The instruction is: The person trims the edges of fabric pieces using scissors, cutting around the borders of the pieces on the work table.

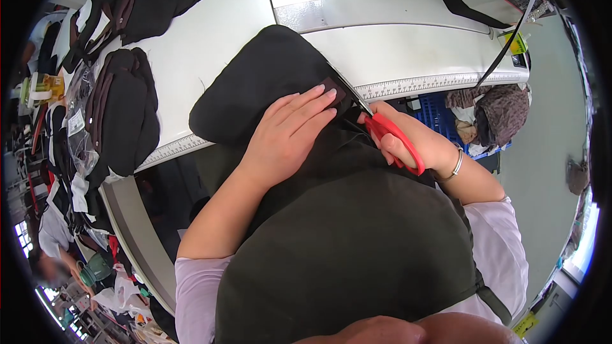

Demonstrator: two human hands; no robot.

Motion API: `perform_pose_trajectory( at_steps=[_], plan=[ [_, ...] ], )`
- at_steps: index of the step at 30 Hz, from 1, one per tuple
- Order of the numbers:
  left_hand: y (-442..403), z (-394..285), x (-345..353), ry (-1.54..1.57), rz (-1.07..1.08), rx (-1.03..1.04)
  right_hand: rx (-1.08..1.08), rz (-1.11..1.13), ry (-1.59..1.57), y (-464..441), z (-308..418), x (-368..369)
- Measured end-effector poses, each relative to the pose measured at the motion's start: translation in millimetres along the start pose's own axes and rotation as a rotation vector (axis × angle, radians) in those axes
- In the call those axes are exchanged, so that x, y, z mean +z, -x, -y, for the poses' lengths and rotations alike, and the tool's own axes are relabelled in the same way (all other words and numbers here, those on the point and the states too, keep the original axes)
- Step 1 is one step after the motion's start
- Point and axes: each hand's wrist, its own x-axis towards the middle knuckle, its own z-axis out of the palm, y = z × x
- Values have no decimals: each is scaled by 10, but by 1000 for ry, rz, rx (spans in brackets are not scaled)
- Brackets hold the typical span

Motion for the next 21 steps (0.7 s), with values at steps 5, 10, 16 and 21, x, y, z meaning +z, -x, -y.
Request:
perform_pose_trajectory(
  at_steps=[5, 10, 16, 21],
  plan=[
    [5, 4, -10, -4, 6, -5, 23, -37, -16, 28, 42, 29],
    [-20, 61, -72, -30, 22, 21, -21, -77, -175, 22, -158, 79],
    [-148, 325, -565, 2, 164, -98, -133, -11, -529, 31, -361, 212],
    [-120, 243, -676, 38, 244, -336, -182, 140, -447, 93, -330, 152]
  ],
)
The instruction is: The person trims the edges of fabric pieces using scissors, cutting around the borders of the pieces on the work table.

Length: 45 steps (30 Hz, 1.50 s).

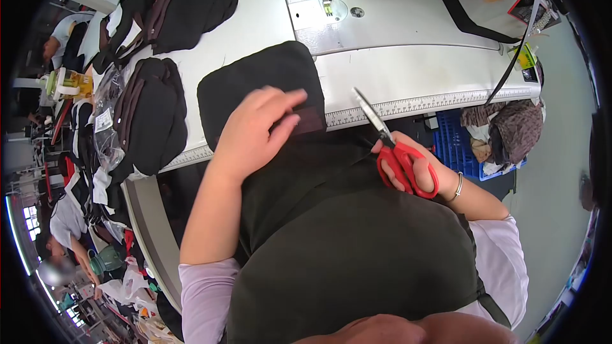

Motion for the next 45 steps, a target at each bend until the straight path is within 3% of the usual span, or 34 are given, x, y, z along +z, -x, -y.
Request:
perform_pose_trajectory(
  at_steps=[1, 3, 7, 13, 18, 20, 24, 30, 33, 35, 36, 37, 45],
  plan=[
    [6, -53, 47, -167, -184, -104, -45, -35, -11, -7, -3, -2],
    [41, -45, 158, -275, -224, -183, -96, -66, -21, -9, -5, 2],
    [36, -39, 243, -246, -24, 74, -43, -136, -60, 17, -26, 3],
    [-136, -197, 432, -378, -98, 30, -26, -63, -48, 97, -155, -73],
    [-242, -148, 449, -350, -35, 150, -27, -94, 11, 184, -143, -129],
    [-211, -211, 462, -399, -24, 160, 152, -58, 72, 228, -26, -136],
    [-152, -285, 604, -454, -82, 143, 190, -16, 114, 202, -13, -117],
    [-145, -121, 671, -381, -199, 217, 176, -10, 73, 153, -8, -112],
    [-141, 21, 589, -316, -217, 250, 2, -14, 112, 136, -124, -134],
    [-97, 101, 562, 754, -382, -353, -37, -31, 44, 98, -156, -119],
    [-136, 45, 474, 1106, -399, -309, -39, -34, 43, 82, -142, -106],
    [-130, 123, 430, 1268, -416, -366, -44, -20, 44, 65, -113, -89],
    [-100, 258, 369, 1382, -325, -346, 16, -27, 49, -74, 41, -7]
  ],
)
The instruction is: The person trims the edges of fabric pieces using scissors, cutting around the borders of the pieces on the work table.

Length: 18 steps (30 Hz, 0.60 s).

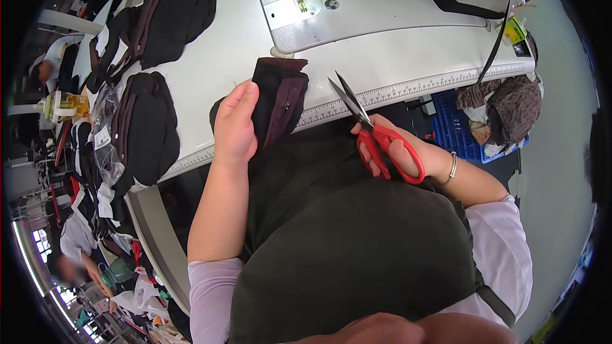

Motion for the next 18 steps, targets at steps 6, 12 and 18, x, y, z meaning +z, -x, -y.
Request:
perform_pose_trajectory(
  at_steps=[6, 12, 18],
  plan=[
    [109, -34, 371, -1347, 433, 534, -28, -31, -27, 103, -75, -35],
    [158, 186, 440, -1621, 361, 785, 115, -47, 14, 268, 6, -58],
    [79, 223, 415, -1557, 318, 892, 23, 20, 103, 251, -68, -80]
  ],
)
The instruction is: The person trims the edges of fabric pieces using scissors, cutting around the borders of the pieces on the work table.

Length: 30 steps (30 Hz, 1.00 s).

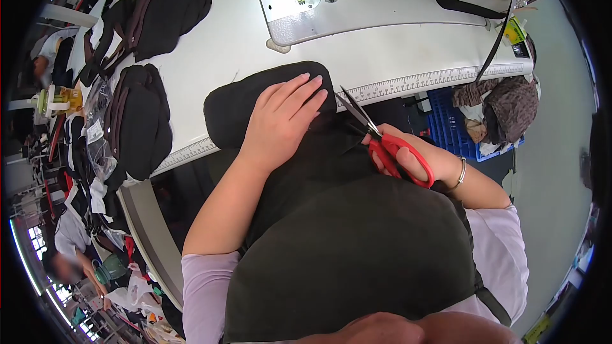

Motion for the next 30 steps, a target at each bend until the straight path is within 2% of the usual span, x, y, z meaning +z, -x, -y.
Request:
perform_pose_trajectory(
  at_steps=[6, 9, 30],
  plan=[
    [9, 53, 0, 140, -46, -50, -10, 5, 20, -72, 0, 15],
    [-2, -30, -20, 135, -37, -56, 113, -44, 86, -134, 178, 57],
    [53, -123, 94, 60, -79, -85, 105, -165, 543, -176, 108, 122]
  ],
)
